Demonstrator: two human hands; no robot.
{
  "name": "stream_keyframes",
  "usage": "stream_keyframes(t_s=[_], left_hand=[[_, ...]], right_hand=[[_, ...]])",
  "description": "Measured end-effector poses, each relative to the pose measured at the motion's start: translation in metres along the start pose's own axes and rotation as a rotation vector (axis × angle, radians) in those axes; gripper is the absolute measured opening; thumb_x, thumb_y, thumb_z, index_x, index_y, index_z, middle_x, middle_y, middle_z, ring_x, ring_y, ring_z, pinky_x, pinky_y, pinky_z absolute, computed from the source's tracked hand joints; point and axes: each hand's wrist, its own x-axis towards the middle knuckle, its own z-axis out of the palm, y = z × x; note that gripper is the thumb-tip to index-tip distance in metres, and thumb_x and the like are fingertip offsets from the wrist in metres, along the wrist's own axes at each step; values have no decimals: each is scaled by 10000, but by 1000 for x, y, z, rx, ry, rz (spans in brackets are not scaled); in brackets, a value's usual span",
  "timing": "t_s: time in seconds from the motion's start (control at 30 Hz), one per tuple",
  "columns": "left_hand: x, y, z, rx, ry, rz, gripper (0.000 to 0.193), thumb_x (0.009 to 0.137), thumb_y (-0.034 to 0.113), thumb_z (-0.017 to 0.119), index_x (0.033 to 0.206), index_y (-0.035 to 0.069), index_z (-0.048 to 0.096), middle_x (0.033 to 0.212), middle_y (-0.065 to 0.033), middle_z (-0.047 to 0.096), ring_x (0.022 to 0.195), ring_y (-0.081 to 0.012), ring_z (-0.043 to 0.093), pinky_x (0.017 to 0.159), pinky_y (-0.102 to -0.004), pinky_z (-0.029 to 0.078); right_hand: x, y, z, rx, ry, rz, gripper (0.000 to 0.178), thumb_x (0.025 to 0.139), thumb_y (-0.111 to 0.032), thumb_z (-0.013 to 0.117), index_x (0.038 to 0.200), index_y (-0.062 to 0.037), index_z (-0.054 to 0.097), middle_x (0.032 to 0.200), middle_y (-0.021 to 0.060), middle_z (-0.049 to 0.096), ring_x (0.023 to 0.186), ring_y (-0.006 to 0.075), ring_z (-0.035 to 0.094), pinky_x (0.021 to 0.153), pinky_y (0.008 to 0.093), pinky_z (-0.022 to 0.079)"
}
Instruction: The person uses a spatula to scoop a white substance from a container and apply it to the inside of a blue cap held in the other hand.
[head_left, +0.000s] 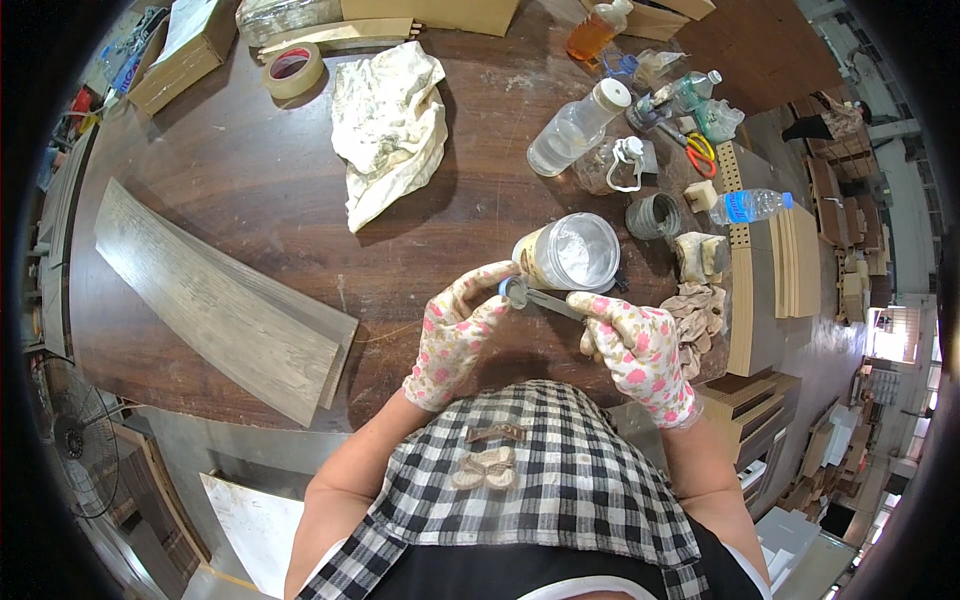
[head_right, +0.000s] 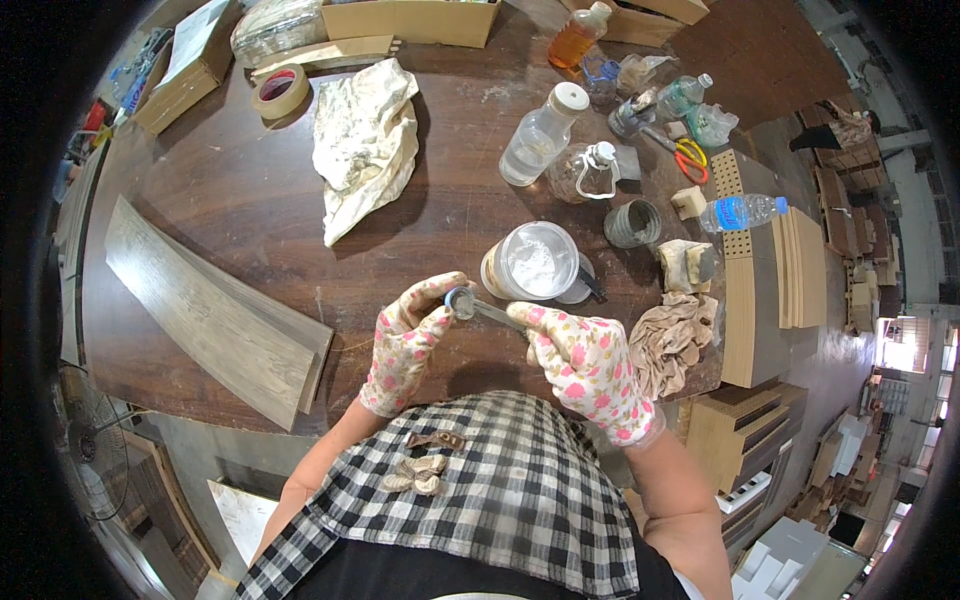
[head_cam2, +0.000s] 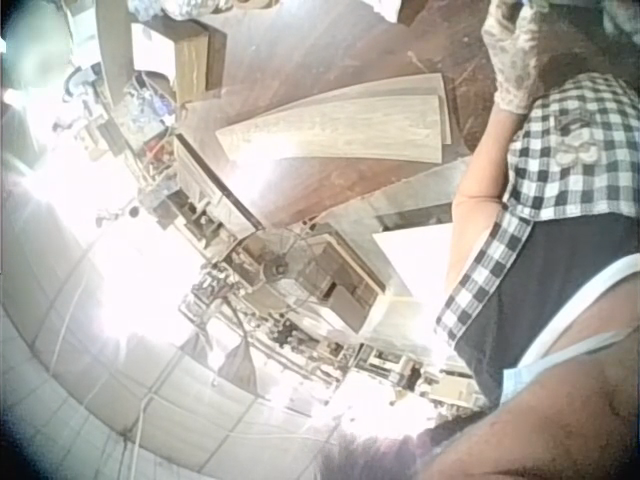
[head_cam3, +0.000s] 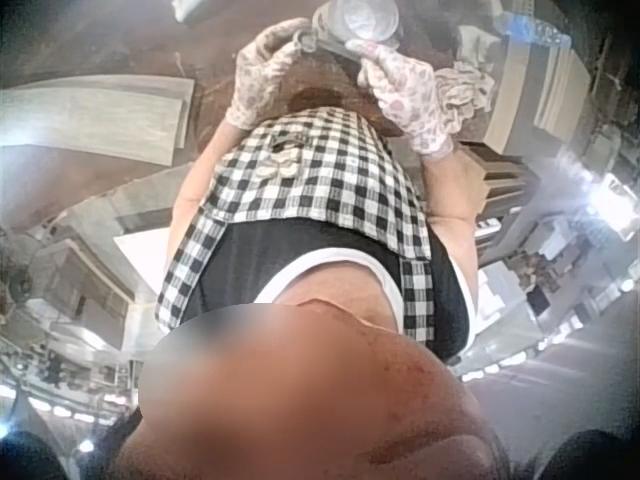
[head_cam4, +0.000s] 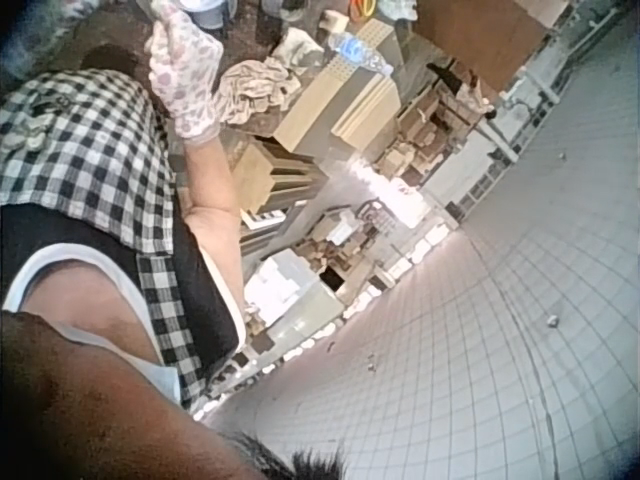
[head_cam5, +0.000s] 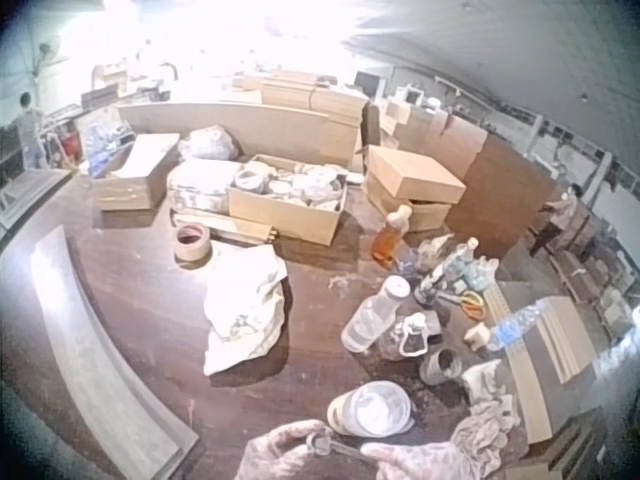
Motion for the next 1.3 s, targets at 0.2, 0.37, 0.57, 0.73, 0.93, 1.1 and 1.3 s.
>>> stream_keyframes(t_s=[0.2,0.37,0.57,0.73,0.93,1.1,1.3], left_hand=[[-1,-2,2,135,1,68,359,869,23,580,1218,-45,525,1206,-115,565,1114,-169,539,954,-309,434],[-4,-9,0,252,8,188,347,878,25,575,1218,-26,530,1206,-105,564,1086,-168,558,936,-305,453],[-5,-13,3,239,43,274,350,892,47,579,1231,-19,519,1195,-99,578,1059,-159,572,915,-298,469],[-5,-12,4,137,70,222,354,889,57,589,1229,-16,522,1197,-103,581,1060,-159,572,915,-297,467],[-8,-11,5,206,52,283,337,895,60,584,1218,-16,527,1202,-108,579,1062,-162,569,916,-292,463],[-10,-5,6,2,37,149,346,905,81,572,1228,-29,512,1195,-127,579,1069,-162,568,935,-294,454],[-22,-8,3,-285,26,29,410,908,125,583,1269,-25,460,1216,-132,558,1089,-175,564,951,-303,465]], right_hand=[[0,-4,1,79,40,128,284,841,12,515,1107,4,612,754,120,658,626,188,644,599,294,516],[-1,-11,4,403,19,506,247,907,-55,488,1112,7,611,683,62,643,551,75,581,535,218,471],[-4,-13,11,652,146,604,241,930,-84,480,1108,21,604,671,28,624,510,36,530,493,163,419],[-2,-20,9,636,150,633,246,937,-93,472,1110,25,600,670,26,620,504,29,520,485,155,407],[-4,-28,7,577,116,605,251,934,-97,466,1111,24,597,676,41,612,515,44,516,492,172,418],[-13,-27,14,560,156,514,249,940,-95,459,1117,22,590,699,50,607,551,60,518,509,185,430],[-27,-16,31,232,179,60,296,854,-22,550,1141,-38,621,805,71,654,658,147,625,578,259,493]])
